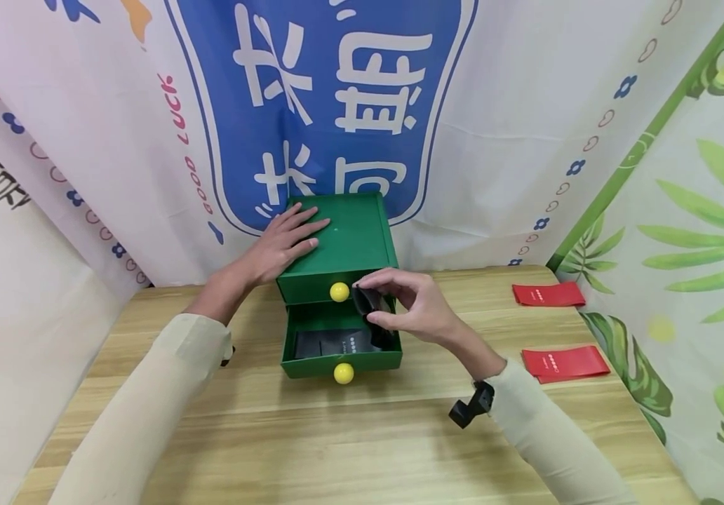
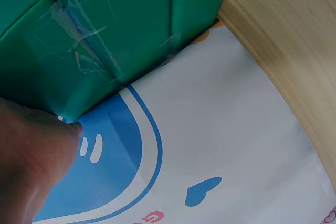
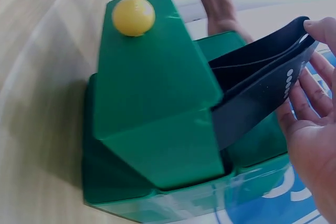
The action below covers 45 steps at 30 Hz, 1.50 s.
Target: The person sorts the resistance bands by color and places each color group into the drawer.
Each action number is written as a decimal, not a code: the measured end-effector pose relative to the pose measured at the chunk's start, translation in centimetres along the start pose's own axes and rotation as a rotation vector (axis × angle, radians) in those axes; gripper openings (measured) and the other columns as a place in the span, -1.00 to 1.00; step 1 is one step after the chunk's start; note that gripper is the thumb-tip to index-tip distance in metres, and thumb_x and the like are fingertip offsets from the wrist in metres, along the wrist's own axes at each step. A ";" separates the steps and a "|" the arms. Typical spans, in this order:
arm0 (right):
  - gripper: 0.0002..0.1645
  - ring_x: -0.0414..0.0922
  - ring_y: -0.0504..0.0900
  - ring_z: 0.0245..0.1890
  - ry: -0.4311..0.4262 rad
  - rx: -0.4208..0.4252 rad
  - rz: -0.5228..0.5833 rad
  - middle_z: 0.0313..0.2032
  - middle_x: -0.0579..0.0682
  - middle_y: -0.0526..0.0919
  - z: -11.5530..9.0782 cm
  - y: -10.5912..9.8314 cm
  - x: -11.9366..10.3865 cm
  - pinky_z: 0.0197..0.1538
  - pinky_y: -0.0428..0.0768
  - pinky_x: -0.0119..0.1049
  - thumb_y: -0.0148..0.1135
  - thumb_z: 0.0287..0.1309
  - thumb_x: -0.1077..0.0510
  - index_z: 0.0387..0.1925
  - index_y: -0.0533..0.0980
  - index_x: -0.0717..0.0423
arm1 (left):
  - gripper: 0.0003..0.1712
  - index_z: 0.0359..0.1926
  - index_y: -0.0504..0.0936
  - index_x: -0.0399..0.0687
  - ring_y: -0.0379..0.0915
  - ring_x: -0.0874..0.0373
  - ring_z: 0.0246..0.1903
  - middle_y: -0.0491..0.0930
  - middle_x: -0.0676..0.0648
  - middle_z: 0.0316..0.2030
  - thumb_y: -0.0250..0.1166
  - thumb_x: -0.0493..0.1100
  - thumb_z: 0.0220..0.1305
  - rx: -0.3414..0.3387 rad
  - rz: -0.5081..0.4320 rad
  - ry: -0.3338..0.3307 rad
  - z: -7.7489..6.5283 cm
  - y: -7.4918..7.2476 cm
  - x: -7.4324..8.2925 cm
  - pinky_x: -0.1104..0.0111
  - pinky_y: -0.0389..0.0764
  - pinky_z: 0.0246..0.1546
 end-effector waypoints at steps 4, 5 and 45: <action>-0.50 -0.09 0.68 0.13 0.020 -0.010 -0.028 0.15 0.09 0.72 -0.4 0.6 1.1 0.23 0.66 -0.26 0.47 0.09 0.54 0.12 0.60 0.45 | -0.36 0.67 0.23 0.21 -0.42 -0.08 0.70 -0.03 -0.07 0.70 -0.06 0.17 0.70 0.002 -0.003 -0.002 0.1 0.0 0.1 -0.17 -0.35 0.62; -0.50 -0.10 0.68 0.13 0.023 -0.013 -0.033 0.14 0.13 0.71 -0.5 0.8 1.3 0.23 0.66 -0.26 0.47 0.10 0.53 0.12 0.60 0.44 | -0.36 0.66 0.24 0.21 -0.42 -0.08 0.70 -0.03 -0.07 0.70 -0.06 0.17 0.70 0.004 -0.004 -0.003 0.0 0.0 0.1 -0.17 -0.35 0.62; -0.50 0.03 0.64 0.26 -0.078 -0.099 -0.420 0.16 0.18 0.72 -0.7 5.7 1.9 0.34 0.58 -0.13 0.61 0.10 0.31 0.10 0.69 0.17 | -0.37 0.65 0.27 0.20 -0.40 -0.09 0.70 0.00 -0.08 0.69 -0.06 0.16 0.69 0.019 -0.011 -0.007 0.0 -0.2 0.2 -0.19 -0.32 0.62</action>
Point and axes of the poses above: each hand's wrist, its own z-axis towards the middle knuckle, its own y-axis out of the palm, x = y × z, the point moved 10 cm from there along z, towards the middle knuckle
